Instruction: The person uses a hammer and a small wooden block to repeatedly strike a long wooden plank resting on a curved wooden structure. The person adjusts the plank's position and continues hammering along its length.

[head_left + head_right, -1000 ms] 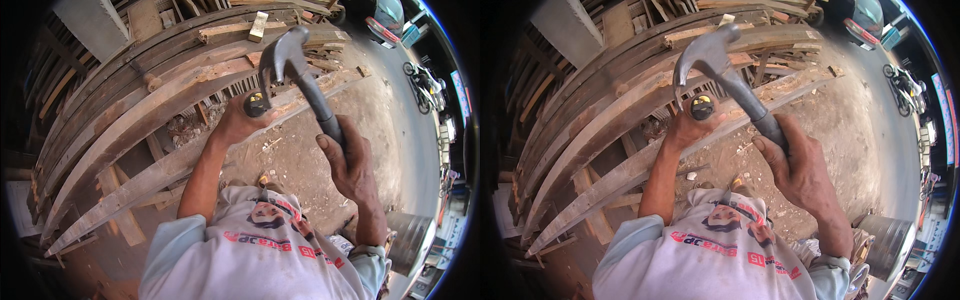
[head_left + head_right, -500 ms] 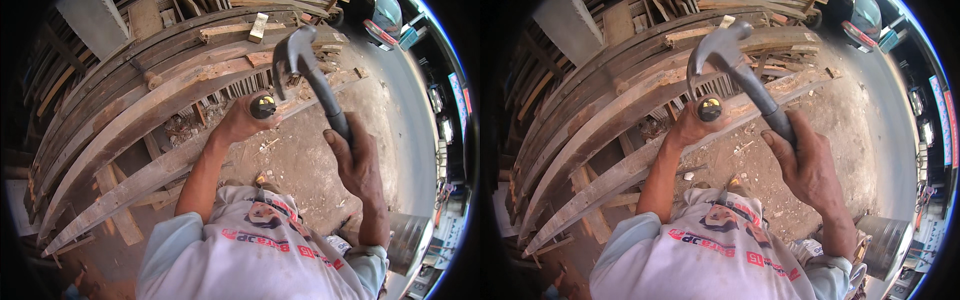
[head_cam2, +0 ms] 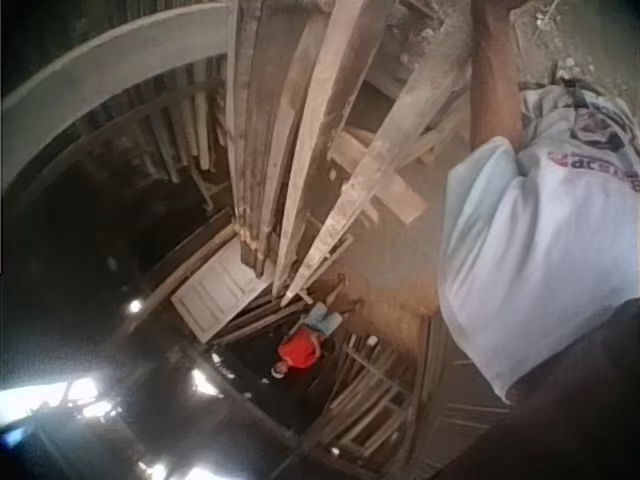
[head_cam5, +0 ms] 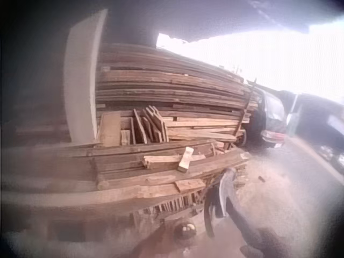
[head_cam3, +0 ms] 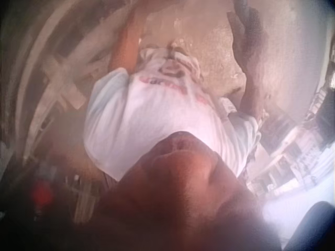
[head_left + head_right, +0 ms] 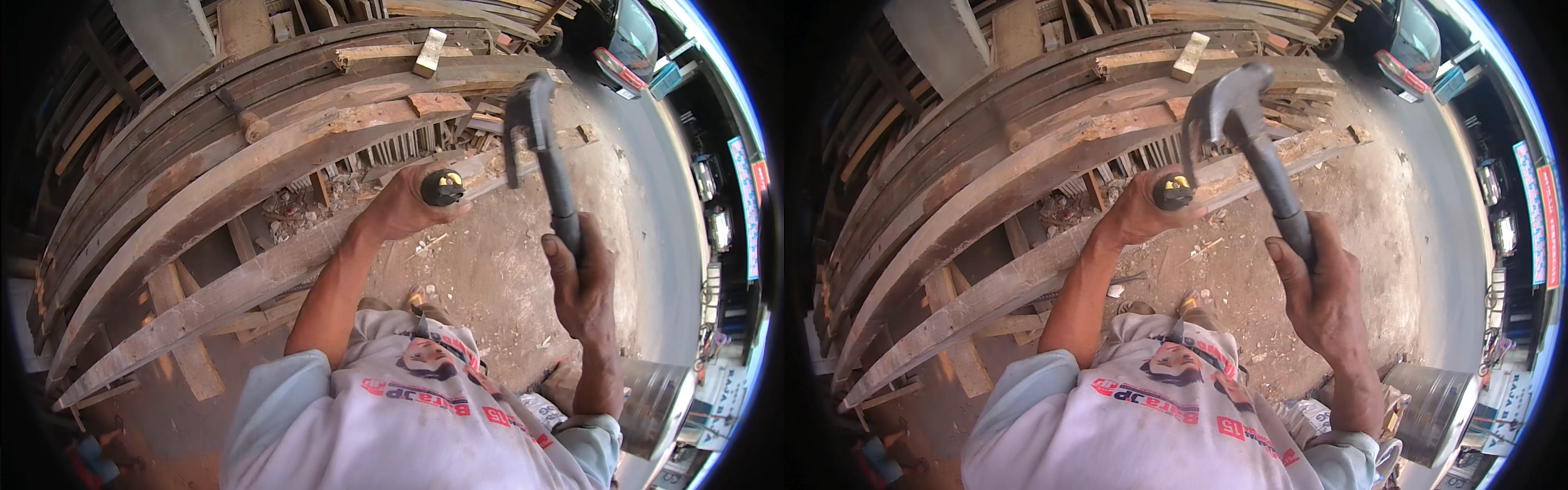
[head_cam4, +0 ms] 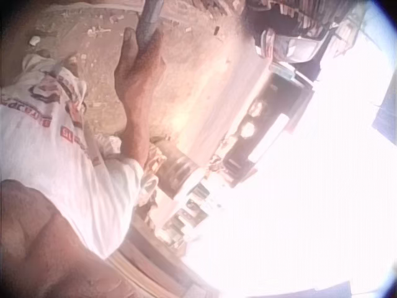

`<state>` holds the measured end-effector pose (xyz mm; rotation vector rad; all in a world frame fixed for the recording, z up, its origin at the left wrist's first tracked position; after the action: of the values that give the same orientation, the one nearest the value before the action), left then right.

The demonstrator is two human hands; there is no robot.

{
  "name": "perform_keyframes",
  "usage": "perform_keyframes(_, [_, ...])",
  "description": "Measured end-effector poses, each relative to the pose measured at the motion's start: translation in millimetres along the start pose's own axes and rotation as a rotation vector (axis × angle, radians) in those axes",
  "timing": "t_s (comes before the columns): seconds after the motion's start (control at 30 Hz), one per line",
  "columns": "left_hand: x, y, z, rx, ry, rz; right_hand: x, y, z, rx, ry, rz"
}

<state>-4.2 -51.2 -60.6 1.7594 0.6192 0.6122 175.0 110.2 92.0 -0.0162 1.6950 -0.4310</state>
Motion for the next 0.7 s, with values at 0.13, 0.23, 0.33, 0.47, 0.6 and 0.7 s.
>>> perform_keyframes(0.13, [-1, -2, 1, 0.038, -0.004, 0.008, -34, 8, -6, -0.171, 0.752, -0.665])
perform_keyframes(0.23, [2, -5, -1, 0.097, -0.015, -0.001, 15, 27, 7, -0.136, 0.572, -0.611])
perform_keyframes(0.33, [5, -8, -4, 0.073, 0.005, -0.044, 52, 24, 7, 0.076, -0.274, 0.009])
perform_keyframes(0.47, [-1, 4, -7, 0.074, -0.028, -0.094, 61, 41, 8, 0.283, 0.043, -0.491])
perform_keyframes(0.6, [14, 10, 14, 0.234, 0.154, 0.022, 83, 43, 5, 0.313, 0.237, -0.605])
perform_keyframes(0.7, [10, 6, 27, 0.41, 0.213, -0.146, 95, 30, -8, 0.279, 0.17, -0.825])
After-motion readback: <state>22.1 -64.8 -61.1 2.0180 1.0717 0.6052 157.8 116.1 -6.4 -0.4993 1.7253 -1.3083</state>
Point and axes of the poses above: each hand's wrist, its own z-axis away from the middle knuckle, its own x-axis out of the palm, y = z × x, the point moved 2 cm from there along -z, towards the middle knuckle, and after that the axes turned 15 degrees about z, right-handed, at the moved point
